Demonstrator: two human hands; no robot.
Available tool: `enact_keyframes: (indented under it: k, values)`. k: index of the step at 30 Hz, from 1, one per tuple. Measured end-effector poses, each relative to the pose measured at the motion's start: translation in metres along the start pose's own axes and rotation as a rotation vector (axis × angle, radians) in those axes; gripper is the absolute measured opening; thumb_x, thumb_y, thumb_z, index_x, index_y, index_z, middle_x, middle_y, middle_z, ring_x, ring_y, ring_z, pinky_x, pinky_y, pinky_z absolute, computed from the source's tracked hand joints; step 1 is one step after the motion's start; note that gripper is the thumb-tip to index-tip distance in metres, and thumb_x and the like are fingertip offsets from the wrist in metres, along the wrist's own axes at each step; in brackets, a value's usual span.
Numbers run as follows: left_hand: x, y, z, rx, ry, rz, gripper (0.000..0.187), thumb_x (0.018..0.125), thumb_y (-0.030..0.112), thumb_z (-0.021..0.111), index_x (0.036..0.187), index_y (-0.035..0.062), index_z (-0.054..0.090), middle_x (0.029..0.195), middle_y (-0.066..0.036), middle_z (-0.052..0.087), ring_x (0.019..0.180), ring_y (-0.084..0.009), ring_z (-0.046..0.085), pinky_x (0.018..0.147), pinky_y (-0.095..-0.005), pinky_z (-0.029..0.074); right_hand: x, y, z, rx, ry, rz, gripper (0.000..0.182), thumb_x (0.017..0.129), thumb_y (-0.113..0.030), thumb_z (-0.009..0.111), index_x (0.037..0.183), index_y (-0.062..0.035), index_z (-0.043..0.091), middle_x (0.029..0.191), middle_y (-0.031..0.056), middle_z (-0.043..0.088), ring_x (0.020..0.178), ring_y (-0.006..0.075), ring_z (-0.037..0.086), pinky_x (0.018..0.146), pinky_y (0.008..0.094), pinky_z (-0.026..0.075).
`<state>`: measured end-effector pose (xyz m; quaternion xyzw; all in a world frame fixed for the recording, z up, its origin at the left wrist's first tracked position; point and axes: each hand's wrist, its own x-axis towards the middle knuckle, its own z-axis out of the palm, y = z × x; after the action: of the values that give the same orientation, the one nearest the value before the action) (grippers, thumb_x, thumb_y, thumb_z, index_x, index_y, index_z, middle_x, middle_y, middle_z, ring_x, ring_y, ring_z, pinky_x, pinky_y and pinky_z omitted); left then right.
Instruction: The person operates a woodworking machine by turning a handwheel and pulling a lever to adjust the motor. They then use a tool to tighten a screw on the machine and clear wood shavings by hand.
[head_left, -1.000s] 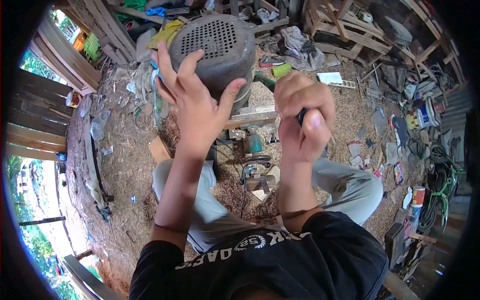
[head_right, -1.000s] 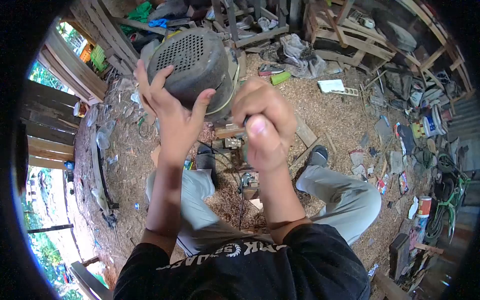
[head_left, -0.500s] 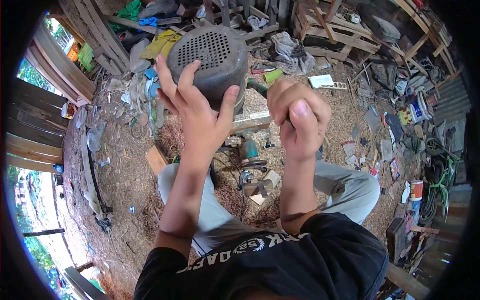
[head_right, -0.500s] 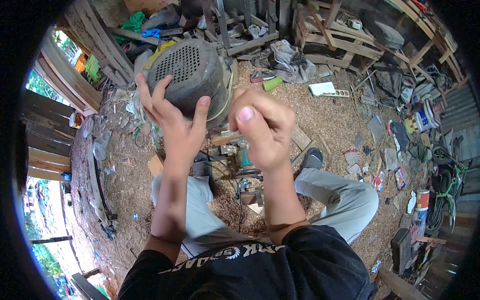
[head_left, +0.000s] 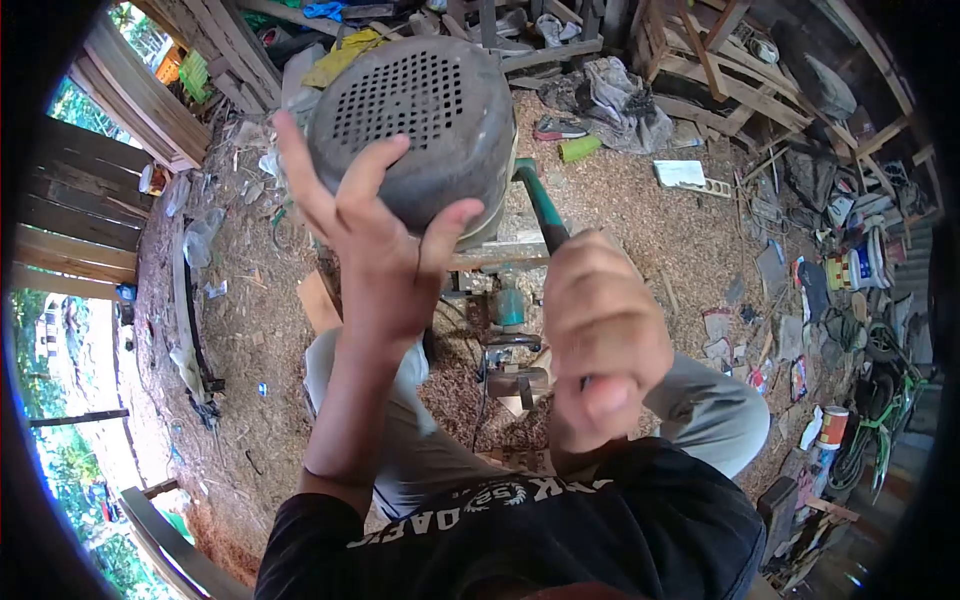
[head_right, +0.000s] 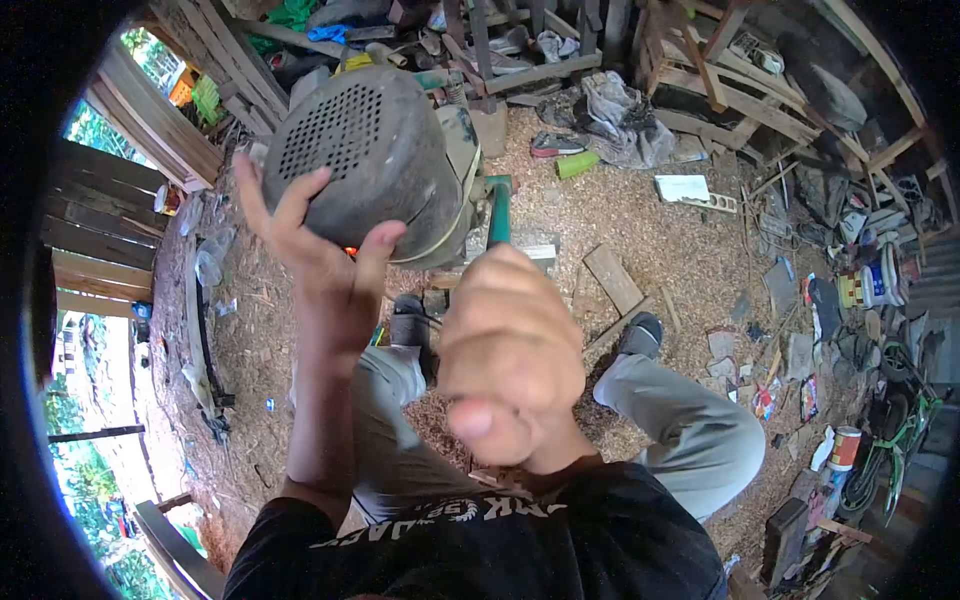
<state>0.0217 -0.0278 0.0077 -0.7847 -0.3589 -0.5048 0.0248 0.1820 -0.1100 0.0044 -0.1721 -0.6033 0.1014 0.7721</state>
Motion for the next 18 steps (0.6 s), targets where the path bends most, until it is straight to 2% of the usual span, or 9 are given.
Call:
enact_keyframes:
  k: [2,6,8,10,11,13,16,17,18]
  values:
    - [-0.005,0.004,-0.005,0.005,-0.01,-0.038,0.069,0.084,0.04,0.087,0.139,0.0169,0.052,0.168,-0.035,0.006,0.154,-0.0524,0.019,0.122,-0.061,0.019,-0.002,-0.007,0.002,0.024,0.047,0.121,0.04,0.1,-0.038,0.062,0.076,-0.0067,0.059,0.068,0.0049,0.058,0.059,0.0229,0.052,0.06,0.0391,0.038]
    - [-0.013,0.002,-0.007,0.016,0.01,-0.026,0.069,0.086,0.044,0.084,0.142,0.0187,0.051,0.167,-0.034,0.01,0.152,-0.052,0.022,0.121,-0.0613,0.017,-0.007,-0.013,-0.004,0.025,-0.012,0.137,0.035,0.1,-0.034,0.061,0.078,-0.0059,0.058,0.067,0.0058,0.057,0.061,0.0228,0.053,0.062,0.0389,0.039]
    - [-0.014,-0.003,-0.002,-0.007,0.065,0.025,0.069,0.088,0.044,0.083,0.144,0.0203,0.05,0.167,-0.031,0.013,0.151,-0.0516,0.024,0.12,-0.0619,0.016,-0.005,-0.021,-0.003,0.054,-0.006,0.181,0.029,0.098,-0.027,0.06,0.081,-0.0043,0.059,0.068,0.0054,0.056,0.062,0.0214,0.052,0.063,0.0376,0.04]
    - [-0.014,-0.002,-0.003,-0.025,0.104,0.022,0.067,0.087,0.042,0.083,0.142,0.0214,0.053,0.166,-0.027,0.02,0.149,-0.0472,0.03,0.119,-0.0606,0.017,0.001,-0.027,-0.005,0.152,-0.001,0.383,0.016,0.094,-0.015,0.056,0.085,-0.002,0.059,0.08,0.0071,0.059,0.069,0.0187,0.054,0.066,0.033,0.04]
    - [-0.013,-0.002,-0.006,0.004,0.108,0.029,0.065,0.086,0.042,0.083,0.141,0.0215,0.055,0.165,-0.025,0.024,0.147,-0.0448,0.033,0.118,-0.06,0.018,0.01,-0.025,-0.004,0.138,-0.004,0.374,0.016,0.094,-0.015,0.056,0.085,-0.002,0.059,0.08,0.0071,0.059,0.069,0.0187,0.054,0.066,0.033,0.04]
    - [-0.01,0.0,-0.007,0.026,0.136,0.016,0.059,0.085,0.043,0.084,0.136,0.0219,0.06,0.161,-0.022,0.034,0.144,-0.0395,0.04,0.117,-0.0568,0.019,0.029,-0.024,0.002,-0.169,-0.05,0.198,0.012,0.088,-0.005,0.049,0.09,-0.0004,0.06,0.094,0.0089,0.061,0.079,0.0153,0.054,0.067,0.0275,0.039]
    - [-0.011,0.002,-0.006,0.051,0.158,0.019,0.061,0.084,0.045,0.084,0.136,0.0219,0.06,0.16,-0.021,0.035,0.144,-0.0403,0.04,0.117,-0.0547,0.021,0.039,-0.032,0.005,-0.169,-0.108,0.173,0.019,0.085,-0.001,0.044,0.093,0.0001,0.061,0.105,0.0097,0.062,0.087,0.0125,0.054,0.069,0.0244,0.039]
    - [-0.012,0.0,-0.005,0.053,0.165,0.016,0.061,0.084,0.045,0.084,0.136,0.0219,0.06,0.16,-0.021,0.035,0.144,-0.0403,0.04,0.117,-0.0547,0.021,0.036,-0.035,0.004,0.003,-0.159,0.295,0.017,0.09,-0.006,0.047,0.094,0.0011,0.062,0.098,0.0096,0.063,0.081,0.012,0.055,0.067,0.0244,0.039]
    - [-0.012,-0.002,-0.003,0.031,0.183,0.028,0.062,0.084,0.046,0.084,0.135,0.0217,0.061,0.16,-0.021,0.035,0.143,-0.0409,0.04,0.116,-0.0543,0.021,0.034,-0.04,0.001,0.007,-0.164,0.296,0.017,0.09,-0.006,0.047,0.094,0.0011,0.062,0.098,0.0096,0.063,0.081,0.012,0.055,0.067,0.0244,0.039]
